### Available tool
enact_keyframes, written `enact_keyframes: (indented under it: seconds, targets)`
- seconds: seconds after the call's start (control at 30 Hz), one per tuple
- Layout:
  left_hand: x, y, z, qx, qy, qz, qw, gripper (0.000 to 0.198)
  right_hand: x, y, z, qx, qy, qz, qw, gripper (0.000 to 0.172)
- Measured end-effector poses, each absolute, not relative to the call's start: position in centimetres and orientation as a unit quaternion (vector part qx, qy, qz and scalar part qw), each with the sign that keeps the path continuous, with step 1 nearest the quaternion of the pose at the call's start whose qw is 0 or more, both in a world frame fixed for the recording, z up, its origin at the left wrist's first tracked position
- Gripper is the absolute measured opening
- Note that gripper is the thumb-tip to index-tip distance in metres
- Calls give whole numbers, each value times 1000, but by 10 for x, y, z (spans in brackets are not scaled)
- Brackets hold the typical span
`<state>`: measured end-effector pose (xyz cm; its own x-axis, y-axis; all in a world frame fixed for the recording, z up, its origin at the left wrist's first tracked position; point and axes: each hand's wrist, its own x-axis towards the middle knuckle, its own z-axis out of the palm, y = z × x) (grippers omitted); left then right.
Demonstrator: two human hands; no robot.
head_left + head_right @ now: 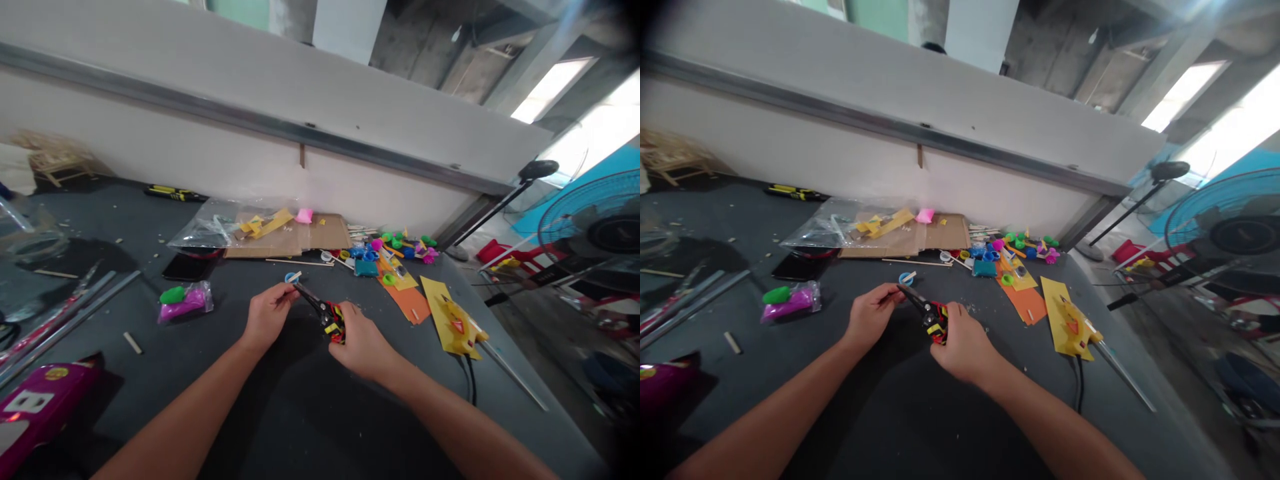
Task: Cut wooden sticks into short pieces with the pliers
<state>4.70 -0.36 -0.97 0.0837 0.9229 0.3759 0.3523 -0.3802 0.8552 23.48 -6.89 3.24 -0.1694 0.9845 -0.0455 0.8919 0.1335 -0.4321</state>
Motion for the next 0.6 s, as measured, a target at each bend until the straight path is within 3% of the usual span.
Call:
enact_keyframes:
  seconds: [0.4,0.6]
  targets:
    - [42,-4,-8,699,486,479,216,17,234,-70,35,-621,-761,159,101,30]
    - [41,-5,-7,721,469,486,156,15,233,-70,36,-610,-774,159,64,36]
